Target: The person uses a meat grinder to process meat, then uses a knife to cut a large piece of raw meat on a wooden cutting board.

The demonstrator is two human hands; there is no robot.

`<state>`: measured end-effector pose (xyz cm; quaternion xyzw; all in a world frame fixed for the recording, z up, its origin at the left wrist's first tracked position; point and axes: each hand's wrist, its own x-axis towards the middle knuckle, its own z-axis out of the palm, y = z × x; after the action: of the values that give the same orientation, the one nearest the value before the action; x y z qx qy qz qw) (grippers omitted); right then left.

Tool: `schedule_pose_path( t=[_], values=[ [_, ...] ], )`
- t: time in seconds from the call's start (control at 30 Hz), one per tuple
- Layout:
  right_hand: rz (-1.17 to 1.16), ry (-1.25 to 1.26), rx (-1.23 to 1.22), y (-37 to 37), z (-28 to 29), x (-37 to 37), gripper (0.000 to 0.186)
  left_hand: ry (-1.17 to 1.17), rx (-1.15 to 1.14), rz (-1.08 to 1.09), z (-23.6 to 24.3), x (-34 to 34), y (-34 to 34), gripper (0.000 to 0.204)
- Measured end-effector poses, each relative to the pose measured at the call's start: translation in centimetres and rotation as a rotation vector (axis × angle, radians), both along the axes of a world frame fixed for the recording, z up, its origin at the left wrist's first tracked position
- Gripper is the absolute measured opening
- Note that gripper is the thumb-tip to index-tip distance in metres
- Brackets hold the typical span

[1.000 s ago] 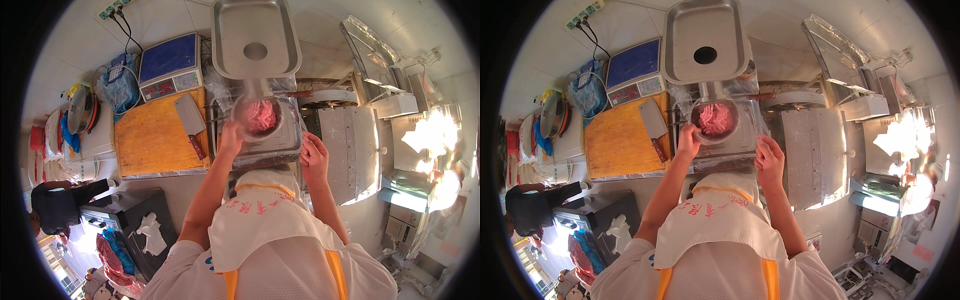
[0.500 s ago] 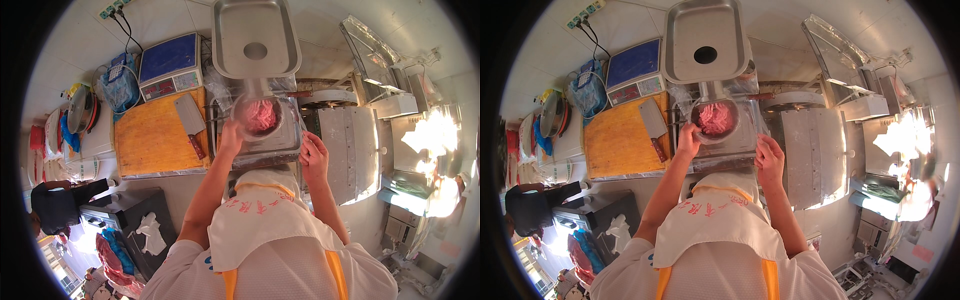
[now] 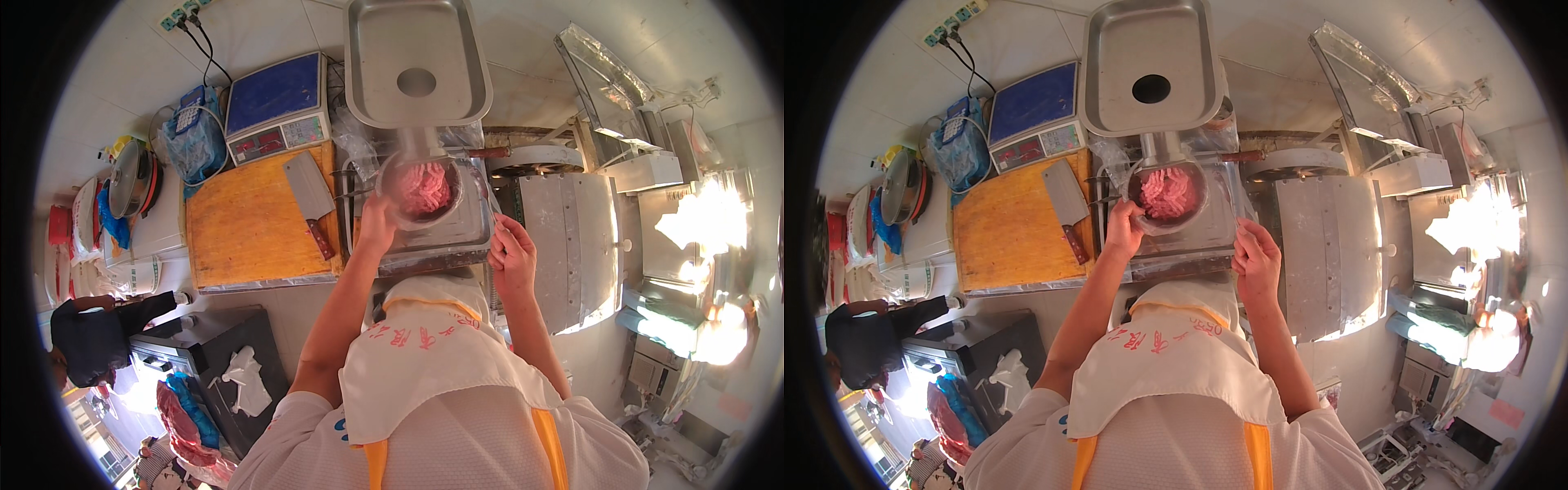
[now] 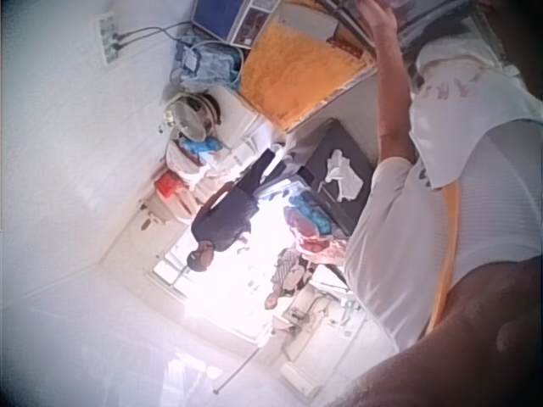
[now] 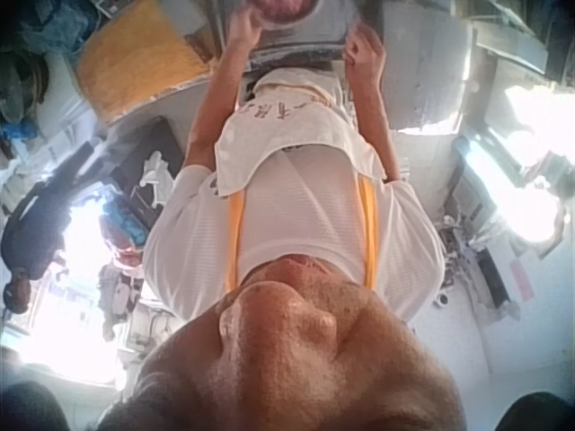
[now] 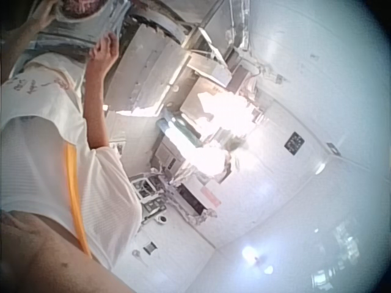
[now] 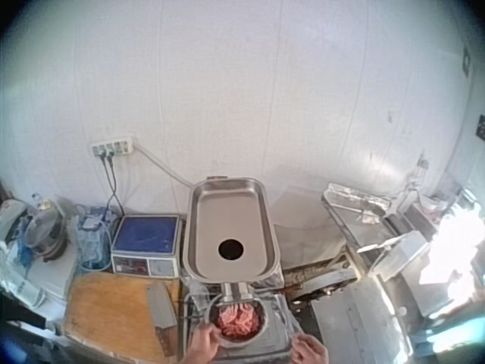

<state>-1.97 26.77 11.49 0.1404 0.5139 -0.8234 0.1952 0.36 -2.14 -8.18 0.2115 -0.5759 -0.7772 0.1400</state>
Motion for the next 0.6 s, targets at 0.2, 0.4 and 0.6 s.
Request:
schedule_pose_path(
  t=[0.2, 0.4, 0.6],
  values=[
    [-0.024, -0.013, 0.01, 0.2, -0.1, 0.1, 0.02, -0.117, 0.491, 0.039, 4.7, -0.6, 0.8, 0.034],
    [-0.023, -0.016, 0.008, 0.1, 0.1, 0.1, 0.02, -0.137, 0.651, 0.06, 4.2, -0.6, 0.5, 0.038],
    [-0.009, -0.008, 0.005, -0.1, 0.1, 0.2, 0.02, -0.049, 0.013, -0.051, 0.1, 0.2, -0.2, 0.039]
  ],
)
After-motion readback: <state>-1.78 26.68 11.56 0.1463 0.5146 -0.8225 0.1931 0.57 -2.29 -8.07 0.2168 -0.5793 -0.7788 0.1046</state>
